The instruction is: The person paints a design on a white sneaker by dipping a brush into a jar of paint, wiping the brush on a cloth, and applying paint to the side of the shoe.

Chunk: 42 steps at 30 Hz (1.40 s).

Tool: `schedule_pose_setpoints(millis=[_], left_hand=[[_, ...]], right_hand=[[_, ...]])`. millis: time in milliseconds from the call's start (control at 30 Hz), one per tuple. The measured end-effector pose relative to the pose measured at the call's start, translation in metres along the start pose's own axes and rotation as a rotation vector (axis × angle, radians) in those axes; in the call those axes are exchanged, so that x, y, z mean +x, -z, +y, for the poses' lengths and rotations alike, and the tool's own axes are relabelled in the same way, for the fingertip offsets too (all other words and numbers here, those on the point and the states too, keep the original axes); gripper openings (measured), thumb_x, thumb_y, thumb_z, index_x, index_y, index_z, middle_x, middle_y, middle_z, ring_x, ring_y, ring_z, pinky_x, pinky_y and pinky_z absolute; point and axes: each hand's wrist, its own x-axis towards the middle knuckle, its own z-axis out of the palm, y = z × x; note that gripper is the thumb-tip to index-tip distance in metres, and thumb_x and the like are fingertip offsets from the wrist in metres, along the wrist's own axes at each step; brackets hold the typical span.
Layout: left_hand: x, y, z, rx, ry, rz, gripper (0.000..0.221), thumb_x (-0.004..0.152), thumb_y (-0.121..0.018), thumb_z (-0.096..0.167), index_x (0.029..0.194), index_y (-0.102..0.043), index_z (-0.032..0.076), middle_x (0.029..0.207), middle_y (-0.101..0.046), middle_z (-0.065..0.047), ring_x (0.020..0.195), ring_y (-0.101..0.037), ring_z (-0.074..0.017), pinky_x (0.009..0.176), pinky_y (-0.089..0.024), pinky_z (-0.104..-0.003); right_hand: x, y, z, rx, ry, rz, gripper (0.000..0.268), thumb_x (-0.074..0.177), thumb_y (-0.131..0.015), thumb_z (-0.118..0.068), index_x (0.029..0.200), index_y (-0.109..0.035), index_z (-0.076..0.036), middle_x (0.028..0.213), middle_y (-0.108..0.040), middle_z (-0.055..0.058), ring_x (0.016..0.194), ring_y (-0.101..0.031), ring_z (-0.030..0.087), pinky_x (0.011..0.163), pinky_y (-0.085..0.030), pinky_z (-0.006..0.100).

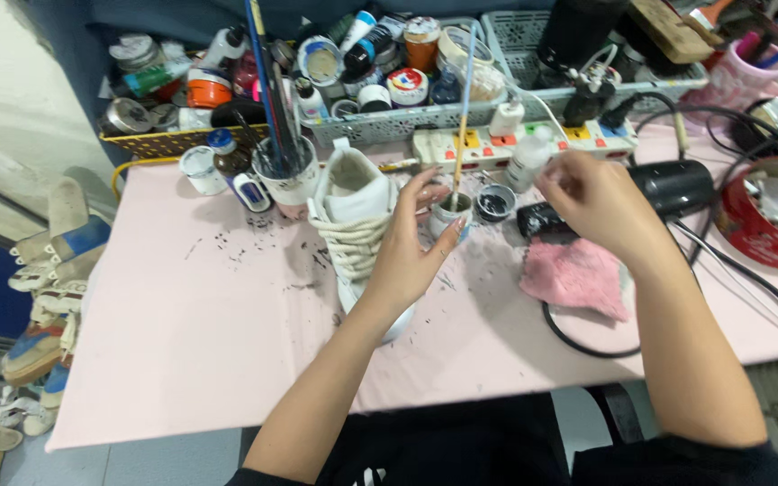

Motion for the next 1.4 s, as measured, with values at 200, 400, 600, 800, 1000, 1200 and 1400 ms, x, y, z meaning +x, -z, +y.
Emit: schedule_pose_setpoints(millis=[200,400,600,800,1000,1200,1400], left_hand=[[-0.023,-0.039,0.026,0.253,0.123,-0.06,0.061,0.091,-0.077,0.025,0.14,-0.044,0.01,0.088,-0.064,-0.011,0.08,-0.068,-0.0258,0.073,-0.055,-0.039],[-0.033,-0.093,0.028,0.329,0.094,-0.01,0.059,0.09,-0.074,0.025,0.136,-0.041,0.008,0.081,-0.065,-0.012,0.073,-0.068,-0.0329,0.066,-0.054,-0.046],[-0.026,-0.125,0.015,0.376,0.193,0.002,0.073,0.091,-0.07,0.019,0.148,-0.025,0.008,0.088,-0.068,-0.016,0.08,-0.07,-0.0357,0.07,-0.056,-0.047],[-0.03,-0.131,0.018,-0.134,-0.045,0.13,0.111,0.076,-0.082,0.005,0.154,-0.003,0.011,0.098,-0.066,-0.011,0.088,-0.069,-0.0245,0.079,-0.054,-0.037],[-0.014,-0.107,0.034,-0.41,0.12,0.108,0.102,0.082,-0.07,-0.005,0.16,-0.006,0.013,0.073,-0.036,0.004,0.067,-0.036,-0.0077,0.064,-0.034,-0.021],[-0.017,-0.074,0.056,-0.162,0.02,0.168,0.095,0.085,-0.071,-0.002,0.159,-0.013,0.011,0.074,-0.038,0.002,0.069,-0.042,-0.0089,0.069,-0.041,-0.022],[-0.038,-0.05,0.042,0.201,-0.096,0.171,0.054,0.092,-0.071,0.008,0.142,-0.052,0.012,0.103,-0.055,-0.007,0.098,-0.059,-0.0208,0.086,-0.054,-0.033]], right_hand=[[-0.104,-0.021,0.035,-0.215,0.397,0.011,0.038,0.067,-0.081,-0.018,0.103,-0.077,-0.005,0.107,-0.072,0.018,0.099,-0.066,0.037,0.081,-0.054,0.043],[-0.114,-0.02,0.056,0.19,0.191,0.173,0.023,0.086,-0.074,-0.007,0.108,-0.073,-0.001,0.103,-0.071,0.013,0.091,-0.07,0.029,0.079,-0.056,0.037],[-0.129,-0.021,0.03,0.275,0.217,0.422,0.024,0.088,-0.071,0.001,0.112,-0.069,0.001,0.099,-0.068,0.012,0.089,-0.07,0.025,0.072,-0.056,0.037],[-0.144,-0.047,0.016,0.075,0.482,0.451,0.04,0.082,-0.066,0.013,0.119,-0.073,-0.001,0.11,-0.065,0.018,0.097,-0.067,0.032,0.082,-0.056,0.038],[-0.144,-0.053,0.024,0.029,0.65,0.361,0.038,0.077,-0.071,0.006,0.113,-0.072,-0.004,0.11,-0.067,0.014,0.099,-0.068,0.032,0.082,-0.057,0.037],[-0.146,-0.058,0.017,0.169,0.336,0.429,0.042,0.083,-0.065,0.014,0.118,-0.074,-0.007,0.115,-0.067,0.013,0.099,-0.07,0.026,0.082,-0.06,0.035],[-0.145,-0.056,-0.006,0.086,0.456,0.439,0.045,0.081,-0.066,0.01,0.121,-0.073,-0.01,0.12,-0.065,0.015,0.11,-0.066,0.028,0.09,-0.06,0.036]])
